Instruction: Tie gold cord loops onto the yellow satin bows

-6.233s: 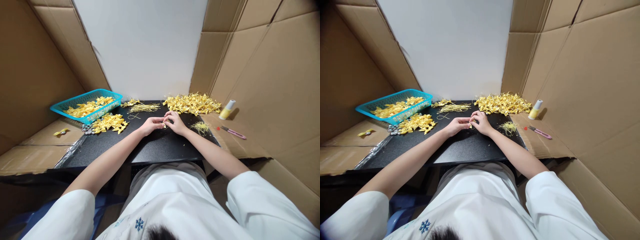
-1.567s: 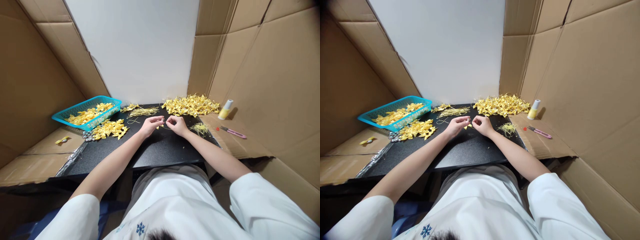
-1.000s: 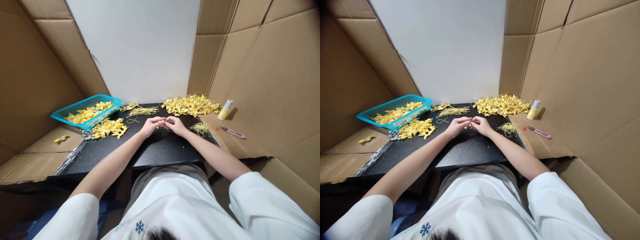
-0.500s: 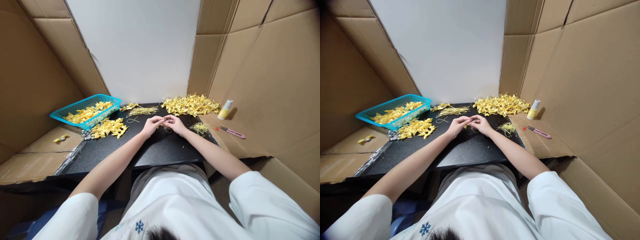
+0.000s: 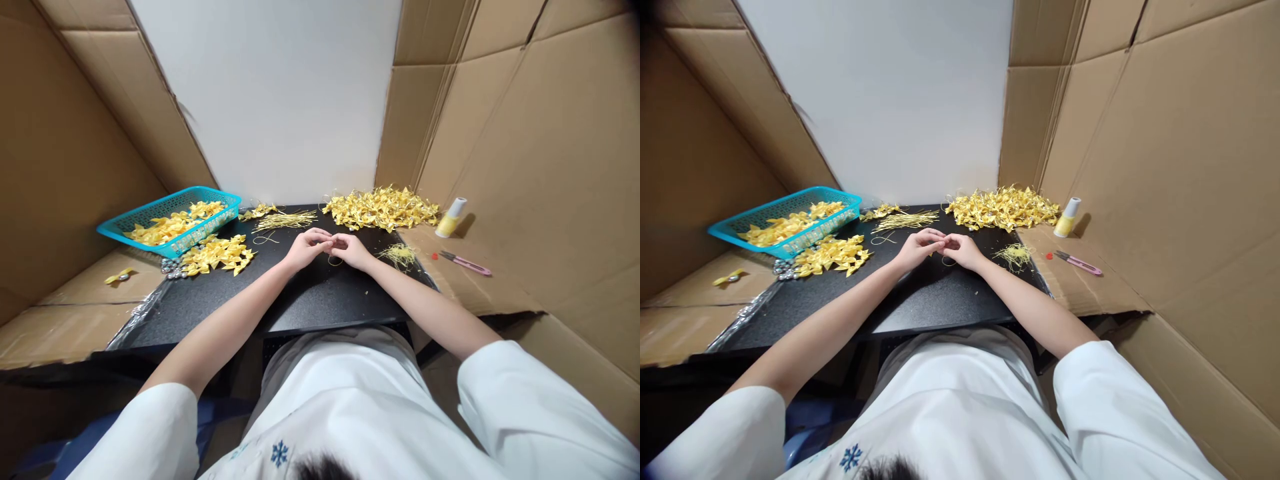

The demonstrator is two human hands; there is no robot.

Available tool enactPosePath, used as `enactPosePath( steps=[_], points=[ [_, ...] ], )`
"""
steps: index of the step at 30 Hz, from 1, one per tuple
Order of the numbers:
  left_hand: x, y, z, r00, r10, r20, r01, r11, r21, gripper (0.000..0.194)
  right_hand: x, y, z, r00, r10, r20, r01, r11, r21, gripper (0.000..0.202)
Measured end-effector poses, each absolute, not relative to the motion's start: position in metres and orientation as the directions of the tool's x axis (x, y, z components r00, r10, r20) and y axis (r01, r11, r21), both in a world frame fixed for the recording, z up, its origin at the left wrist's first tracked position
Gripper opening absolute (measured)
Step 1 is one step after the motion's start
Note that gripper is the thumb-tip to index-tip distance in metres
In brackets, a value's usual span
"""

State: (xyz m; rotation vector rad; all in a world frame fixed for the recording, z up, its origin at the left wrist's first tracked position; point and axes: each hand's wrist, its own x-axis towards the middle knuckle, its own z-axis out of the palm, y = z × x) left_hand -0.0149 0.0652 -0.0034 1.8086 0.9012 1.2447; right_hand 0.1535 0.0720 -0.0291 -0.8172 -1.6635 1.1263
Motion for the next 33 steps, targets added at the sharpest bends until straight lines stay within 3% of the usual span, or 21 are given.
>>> enactPosePath(
  steps=[6,12,16,20,26,30,33],
  points=[
    [-0.012,0.069,0.019,0.288,0.819,0.496,0.187,-0.556,0.810,0.017,0.158,0.072,-0.028,-0.344,0.866,0.363,0.280,0.463,-0.841,0.022],
    [-0.014,0.074,0.066,0.181,0.800,0.572,0.150,-0.598,0.787,0.020,0.158,0.076,-0.030,-0.331,0.848,0.414,0.438,0.527,-0.728,0.009],
    [-0.008,0.072,0.091,0.214,0.784,0.582,0.243,-0.620,0.746,0.018,0.158,0.079,-0.032,-0.351,0.838,0.417,0.470,0.543,-0.696,0.005],
    [-0.001,0.069,0.096,0.247,0.807,0.536,0.297,-0.590,0.751,0.017,0.163,0.080,-0.022,-0.285,0.855,0.434,0.382,0.516,-0.767,0.021],
    [0.006,0.066,0.074,0.279,0.870,0.406,0.204,-0.467,0.861,0.024,0.168,0.076,0.000,-0.252,0.828,0.501,-0.033,0.510,-0.860,0.046],
    [0.008,0.068,0.059,0.310,0.896,0.319,0.075,-0.357,0.931,0.036,0.163,0.072,0.004,-0.248,0.823,0.510,-0.066,0.511,-0.857,0.046],
    [0.003,0.072,0.048,0.323,0.894,0.311,0.112,-0.362,0.925,0.037,0.162,0.071,0.004,-0.216,0.830,0.514,-0.087,0.508,-0.857,0.042]
  ],
)
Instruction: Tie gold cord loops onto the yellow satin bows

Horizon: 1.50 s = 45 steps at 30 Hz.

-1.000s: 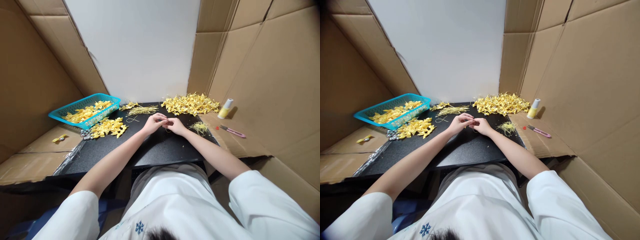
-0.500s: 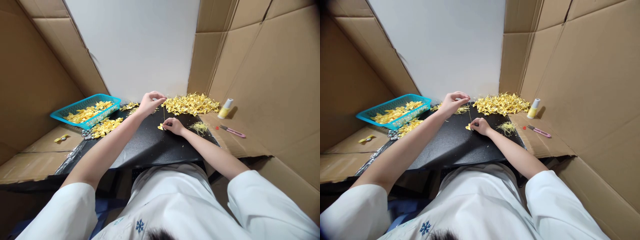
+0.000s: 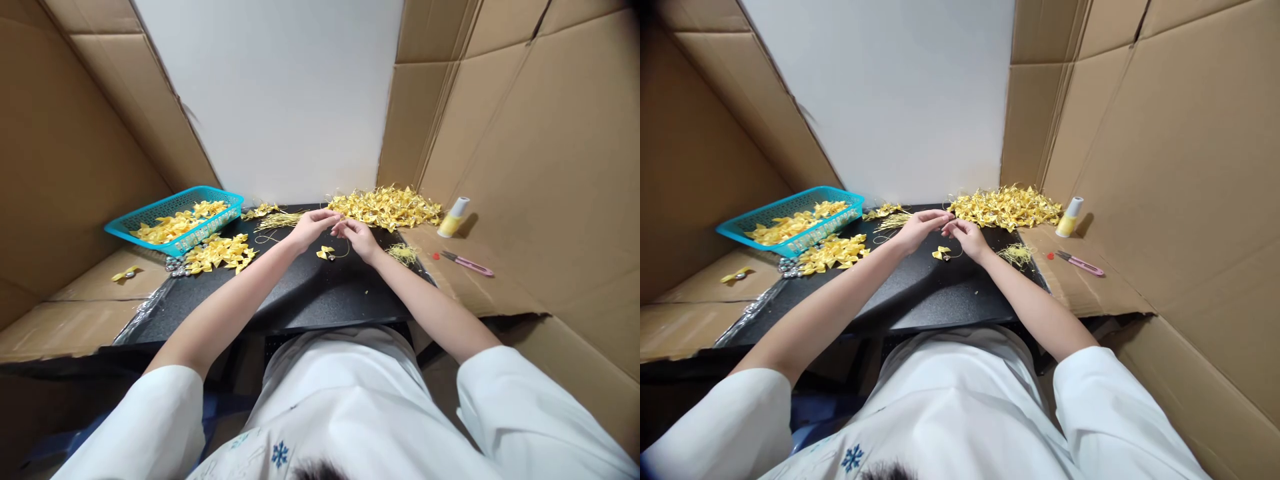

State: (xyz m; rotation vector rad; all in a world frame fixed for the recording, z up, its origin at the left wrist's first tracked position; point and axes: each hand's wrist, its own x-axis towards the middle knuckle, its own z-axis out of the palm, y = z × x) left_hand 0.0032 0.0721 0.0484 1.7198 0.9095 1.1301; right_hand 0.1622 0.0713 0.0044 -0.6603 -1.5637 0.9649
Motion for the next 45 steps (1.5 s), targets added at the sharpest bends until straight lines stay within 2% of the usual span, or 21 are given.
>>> enactPosePath(
  steps=[3,4,6,8,10,13,16,20,23,28,35,45],
  points=[
    [-0.010,0.075,0.034,0.278,0.929,0.245,0.417,-0.347,0.840,0.031,0.166,0.073,0.004,-0.153,0.859,0.488,-0.108,0.476,-0.873,0.037],
    [-0.016,0.075,0.028,0.241,0.943,0.231,0.562,-0.329,0.758,0.028,0.167,0.074,0.004,-0.140,0.869,0.475,-0.109,0.463,-0.880,0.035],
    [-0.026,0.073,0.015,0.210,0.948,0.238,0.796,-0.307,0.522,0.023,0.169,0.074,0.004,-0.142,0.879,0.455,-0.099,0.445,-0.890,0.033],
    [-0.033,0.070,0.003,0.228,0.940,0.254,0.862,-0.316,0.396,0.027,0.171,0.075,0.004,-0.177,0.873,0.454,-0.073,0.449,-0.891,0.030],
    [-0.036,0.068,-0.005,0.249,0.926,0.285,0.864,-0.345,0.367,0.030,0.171,0.075,0.004,-0.213,0.858,0.468,-0.036,0.472,-0.881,0.028],
    [-0.035,0.069,-0.012,0.296,0.904,0.309,0.813,-0.408,0.416,0.023,0.170,0.075,0.000,-0.240,0.845,0.478,0.049,0.502,-0.863,0.026],
    [-0.033,0.069,-0.013,0.283,0.909,0.306,0.736,-0.411,0.538,0.016,0.167,0.074,-0.007,-0.248,0.832,0.496,0.187,0.544,-0.818,0.027],
    [-0.032,0.066,-0.015,0.227,0.929,0.291,0.570,-0.369,0.734,0.021,0.163,0.074,-0.015,-0.260,0.807,0.531,0.354,0.591,-0.725,0.031],
    [-0.030,0.064,-0.017,0.220,0.931,0.291,0.415,-0.359,0.836,0.027,0.160,0.074,-0.020,-0.235,0.802,0.550,0.400,0.595,-0.697,0.033],
    [-0.028,0.064,-0.020,0.206,0.930,0.305,0.318,-0.358,0.878,0.033,0.158,0.074,-0.024,-0.256,0.804,0.536,0.387,0.594,-0.706,0.036],
    [-0.026,0.066,-0.023,0.197,0.934,0.299,0.253,-0.343,0.905,0.036,0.155,0.069,-0.025,-0.273,0.834,0.479,0.256,0.543,-0.800,0.030],
    [-0.025,0.060,-0.015,0.166,0.963,0.213,0.090,-0.230,0.969,0.043,0.159,0.064,-0.020,-0.262,0.830,0.493,0.173,0.543,-0.822,0.030]
  ],
)
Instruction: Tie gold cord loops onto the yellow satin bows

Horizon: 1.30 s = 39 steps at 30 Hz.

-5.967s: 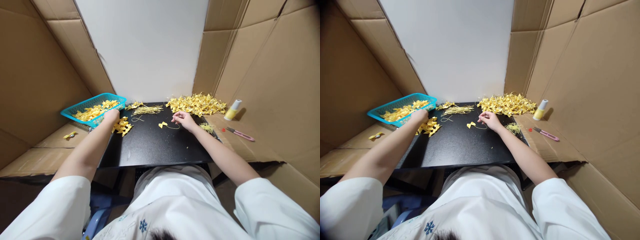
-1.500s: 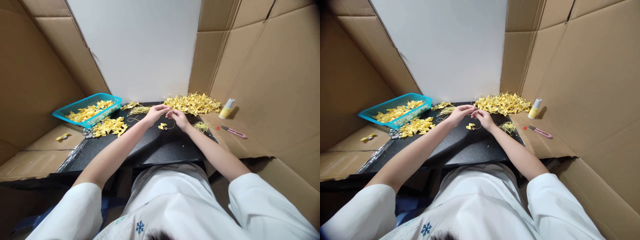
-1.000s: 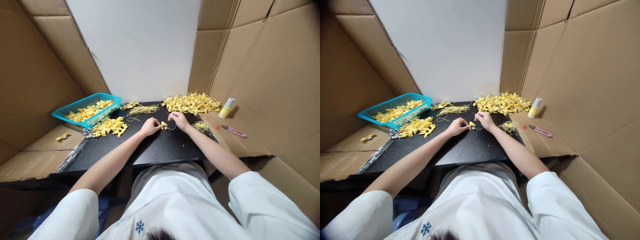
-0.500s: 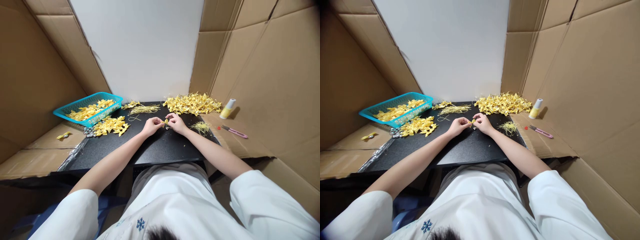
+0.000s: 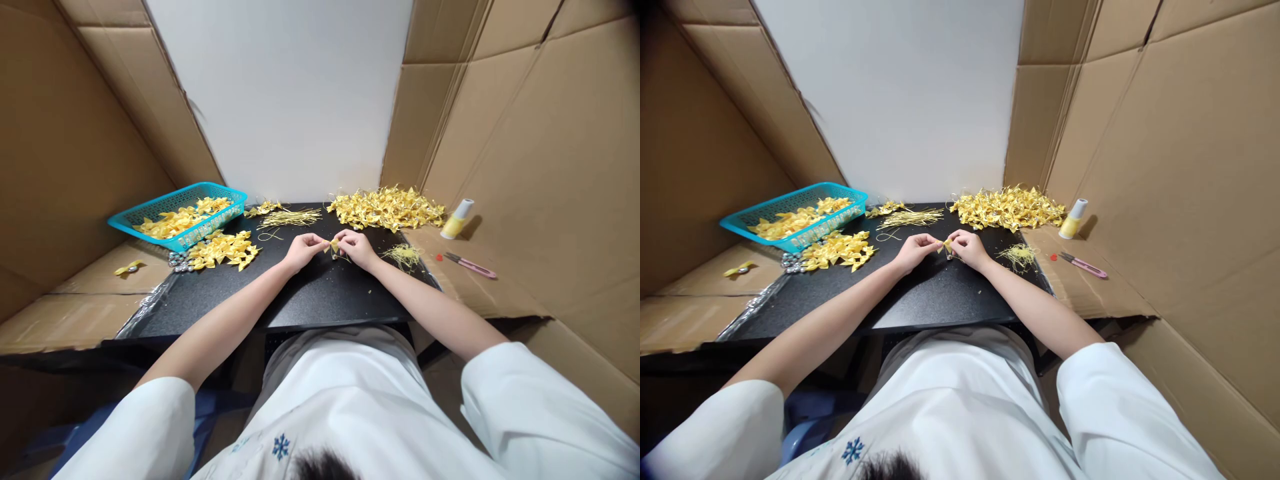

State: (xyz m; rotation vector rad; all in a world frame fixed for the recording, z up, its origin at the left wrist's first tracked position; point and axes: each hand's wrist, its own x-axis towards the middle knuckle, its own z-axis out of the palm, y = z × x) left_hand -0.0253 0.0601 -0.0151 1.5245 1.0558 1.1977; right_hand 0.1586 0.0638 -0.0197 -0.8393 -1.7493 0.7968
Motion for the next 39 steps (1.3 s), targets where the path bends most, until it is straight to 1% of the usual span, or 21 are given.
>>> enactPosePath(
  steps=[5,8,10,14,18,22,25,29,34,37,39],
  points=[
    [-0.024,0.058,-0.013,0.156,0.967,0.203,0.081,-0.217,0.973,0.044,0.159,0.062,-0.017,-0.245,0.832,0.498,0.166,0.542,-0.824,0.031],
    [-0.024,0.058,-0.013,0.163,0.962,0.220,0.098,-0.238,0.966,0.044,0.159,0.061,-0.015,-0.211,0.806,0.554,0.130,0.585,-0.801,0.030],
    [-0.024,0.058,-0.014,0.183,0.954,0.236,0.095,-0.256,0.962,0.043,0.159,0.060,-0.013,-0.221,0.783,0.581,0.125,0.613,-0.780,0.029],
    [-0.025,0.058,-0.015,0.202,0.937,0.286,0.095,-0.309,0.946,0.043,0.157,0.060,-0.014,-0.262,0.801,0.539,0.123,0.581,-0.804,0.031],
    [-0.024,0.056,-0.013,0.195,0.942,0.272,0.129,-0.300,0.945,0.037,0.154,0.060,-0.017,-0.236,0.819,0.523,0.099,0.555,-0.826,0.036],
    [-0.024,0.055,-0.013,0.171,0.949,0.266,0.132,-0.289,0.948,0.036,0.153,0.060,-0.020,-0.237,0.817,0.526,0.170,0.568,-0.806,0.037],
    [-0.023,0.056,-0.014,0.169,0.952,0.256,0.124,-0.278,0.953,0.037,0.154,0.062,-0.022,-0.203,0.828,0.522,0.229,0.559,-0.797,0.038],
    [-0.020,0.058,-0.014,0.126,0.964,0.234,0.045,-0.241,0.969,0.039,0.150,0.066,-0.024,-0.116,0.852,0.511,0.179,0.524,-0.833,0.039],
    [-0.013,0.059,-0.014,0.053,0.979,0.197,-0.116,-0.190,0.975,0.044,0.138,0.071,-0.027,-0.008,0.900,0.436,0.067,0.436,-0.898,0.039],
    [-0.011,0.059,-0.015,0.049,0.981,0.190,-0.142,-0.182,0.973,0.046,0.136,0.072,-0.028,0.015,0.909,0.416,0.035,0.415,-0.909,0.041],
    [-0.011,0.058,-0.015,0.054,0.981,0.186,-0.143,-0.177,0.974,0.046,0.138,0.072,-0.029,0.012,0.897,0.442,0.055,0.441,-0.896,0.042]
  ],
)
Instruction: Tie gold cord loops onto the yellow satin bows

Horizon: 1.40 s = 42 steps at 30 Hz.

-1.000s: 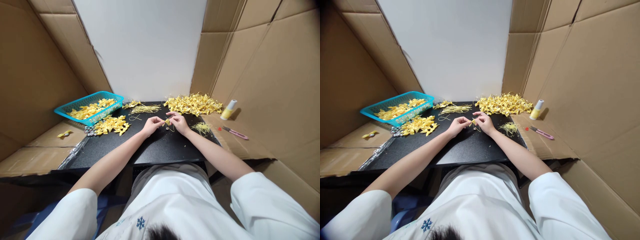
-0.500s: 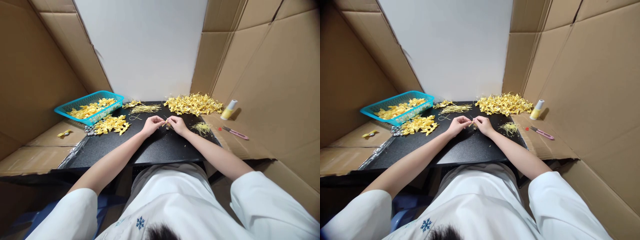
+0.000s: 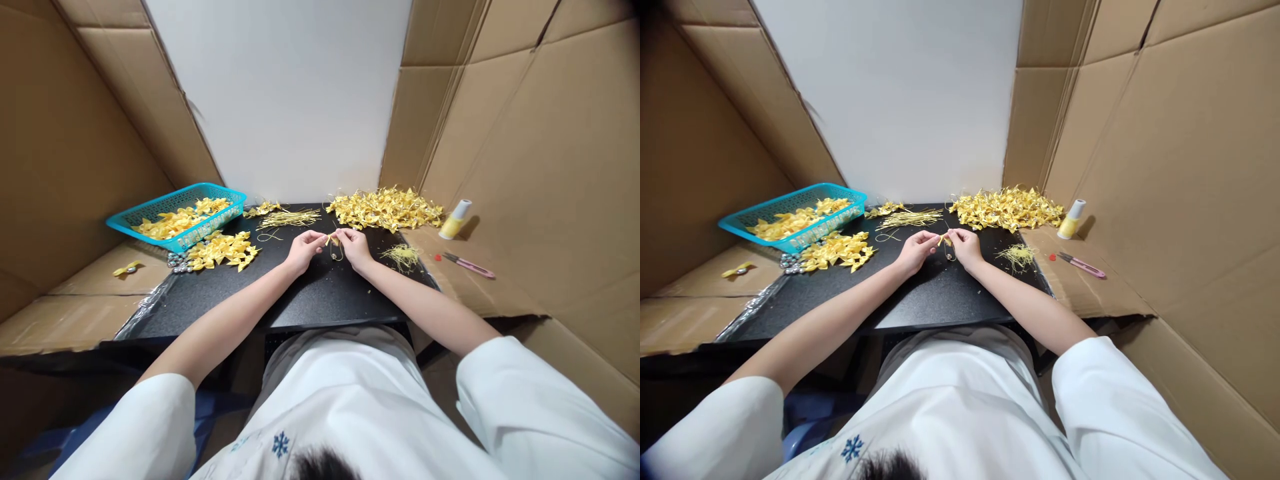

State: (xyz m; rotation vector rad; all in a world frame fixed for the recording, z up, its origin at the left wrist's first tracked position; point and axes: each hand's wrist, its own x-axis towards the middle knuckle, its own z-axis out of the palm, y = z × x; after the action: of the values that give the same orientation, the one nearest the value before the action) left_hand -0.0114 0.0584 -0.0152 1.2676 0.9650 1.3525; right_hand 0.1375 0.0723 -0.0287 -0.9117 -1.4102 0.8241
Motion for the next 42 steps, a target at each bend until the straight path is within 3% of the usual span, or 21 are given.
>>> enactPosePath(
  steps=[4,10,17,22,33,42],
  points=[
    [-0.014,0.056,-0.014,0.080,0.984,0.161,-0.135,-0.149,0.980,0.051,0.144,0.073,-0.030,-0.025,0.868,0.496,0.119,0.496,-0.860,0.042],
    [-0.016,0.057,-0.014,0.019,0.987,0.161,-0.097,-0.158,0.983,0.047,0.147,0.073,-0.027,-0.147,0.840,0.523,0.018,0.531,-0.847,0.040],
    [-0.017,0.057,-0.014,0.041,0.979,0.200,-0.042,-0.199,0.979,0.045,0.152,0.065,-0.019,-0.174,0.767,0.618,0.197,0.642,-0.741,0.033],
    [-0.016,0.058,-0.016,0.033,0.967,0.252,-0.017,-0.251,0.968,0.041,0.151,0.068,-0.022,-0.100,0.810,0.578,0.192,0.586,-0.787,0.033],
    [-0.013,0.060,-0.020,0.053,0.976,0.209,-0.223,-0.193,0.956,0.045,0.139,0.075,-0.031,-0.009,0.933,0.359,-0.094,0.356,-0.930,0.040],
    [-0.017,0.060,-0.020,0.048,0.954,0.297,-0.036,-0.296,0.955,0.041,0.151,0.067,-0.023,-0.087,0.823,0.561,0.168,0.567,-0.806,0.026]
  ],
)
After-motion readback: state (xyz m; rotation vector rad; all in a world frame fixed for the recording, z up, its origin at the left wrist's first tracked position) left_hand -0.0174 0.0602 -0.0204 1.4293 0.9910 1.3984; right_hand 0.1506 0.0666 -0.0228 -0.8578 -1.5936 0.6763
